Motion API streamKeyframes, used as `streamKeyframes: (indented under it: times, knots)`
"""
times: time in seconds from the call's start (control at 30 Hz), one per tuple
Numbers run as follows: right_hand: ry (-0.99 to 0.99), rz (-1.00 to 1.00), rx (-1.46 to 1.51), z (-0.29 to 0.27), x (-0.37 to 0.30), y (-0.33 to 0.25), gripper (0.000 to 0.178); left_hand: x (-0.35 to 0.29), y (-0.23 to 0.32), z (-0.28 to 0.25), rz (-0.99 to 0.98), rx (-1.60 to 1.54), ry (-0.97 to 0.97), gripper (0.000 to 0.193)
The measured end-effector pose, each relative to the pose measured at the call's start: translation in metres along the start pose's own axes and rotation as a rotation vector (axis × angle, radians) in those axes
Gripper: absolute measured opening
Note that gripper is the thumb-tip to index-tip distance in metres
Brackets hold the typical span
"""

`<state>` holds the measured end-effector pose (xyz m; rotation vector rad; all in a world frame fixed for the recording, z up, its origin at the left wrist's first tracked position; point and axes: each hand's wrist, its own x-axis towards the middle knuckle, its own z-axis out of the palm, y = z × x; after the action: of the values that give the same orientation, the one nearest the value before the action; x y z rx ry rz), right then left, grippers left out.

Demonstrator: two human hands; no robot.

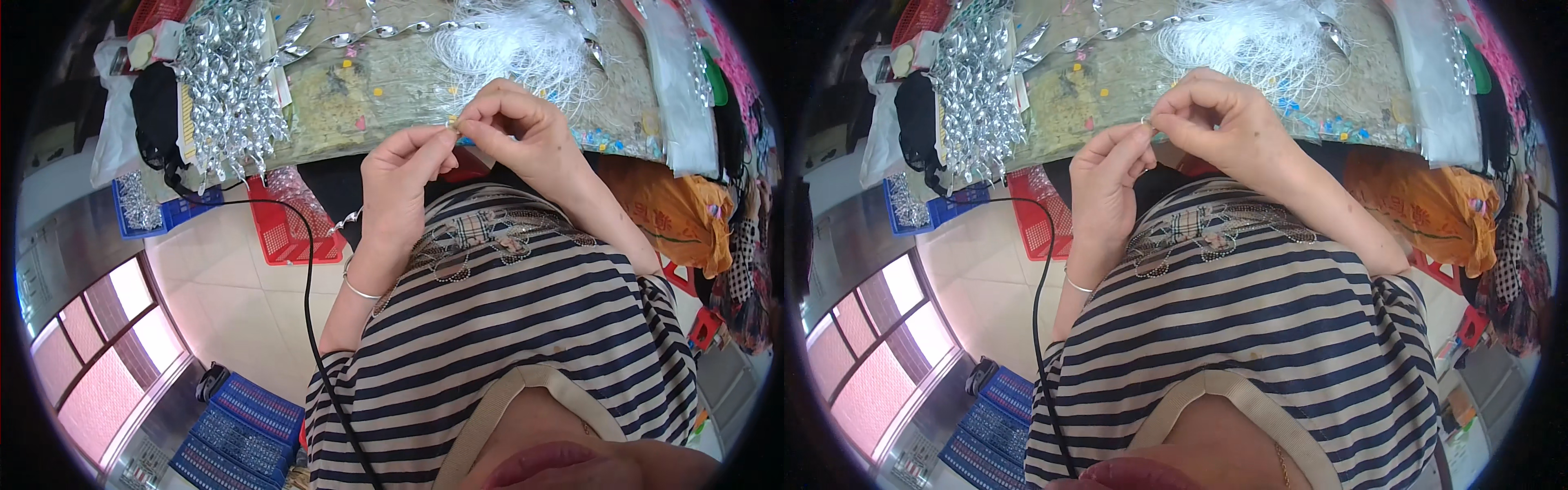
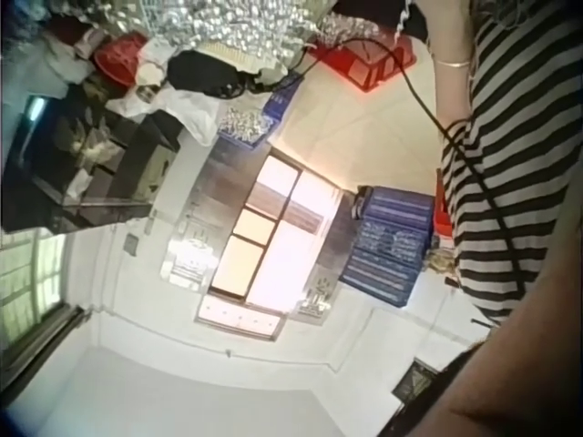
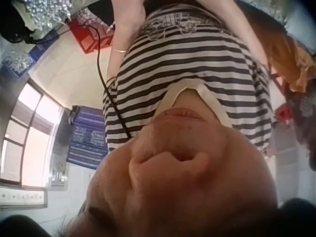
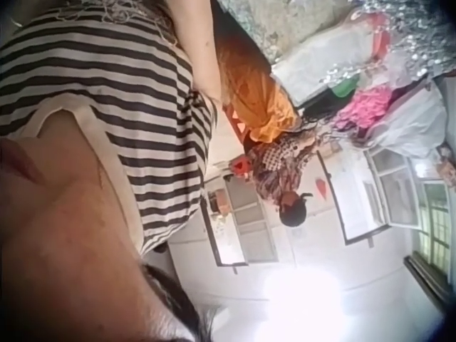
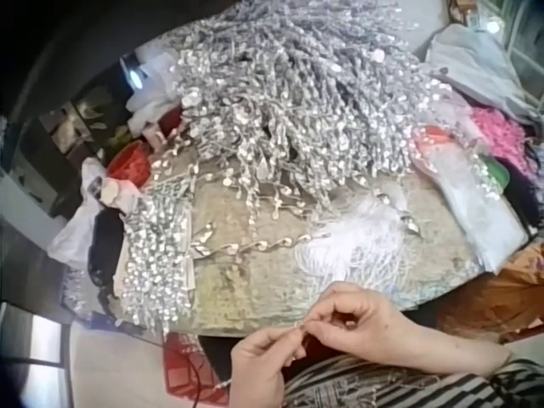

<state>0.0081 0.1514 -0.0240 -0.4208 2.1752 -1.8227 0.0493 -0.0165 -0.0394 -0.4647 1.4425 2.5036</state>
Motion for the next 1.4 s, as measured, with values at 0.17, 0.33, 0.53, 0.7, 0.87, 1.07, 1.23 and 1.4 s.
streamKeyframes:
  times: [0.17,0.33,0.53,0.7,0.87,1.07,1.23,1.4]
  knots:
    - [-0.008,0.115,0.246,-0.003,-0.003,0.000,0.010,-0.001,0.005,0.004,0.106,0.147,0.000,0.011]
    - [-0.025,0.174,0.299,-0.006,-0.006,-0.005,0.012,-0.002,0.004,0.007,0.173,0.230,0.023,0.010]
    - [-0.092,0.211,0.240,-0.006,-0.002,0.000,0.010,0.000,0.003,0.007,0.202,0.308,-0.014,0.010]
    - [-0.003,-0.050,0.086,-0.005,0.002,0.006,0.009,0.001,0.007,0.006,0.052,0.328,-0.011,0.013]
    - [-0.042,0.146,0.327,-0.004,0.002,-0.006,0.014,0.001,0.008,0.002,0.018,0.308,-0.064,0.012]
    - [0.095,0.297,0.563,-0.024,0.010,-0.016,0.014,-0.008,0.015,-0.013,-0.073,0.322,-0.090,0.011]
    - [0.183,0.068,0.685,-0.078,0.019,-0.005,0.014,-0.015,0.008,-0.050,-0.108,0.424,-0.109,0.011]
    - [0.158,0.106,0.686,-0.057,0.016,-0.011,0.015,-0.024,-0.011,-0.053,-0.197,0.478,-0.262,0.027]
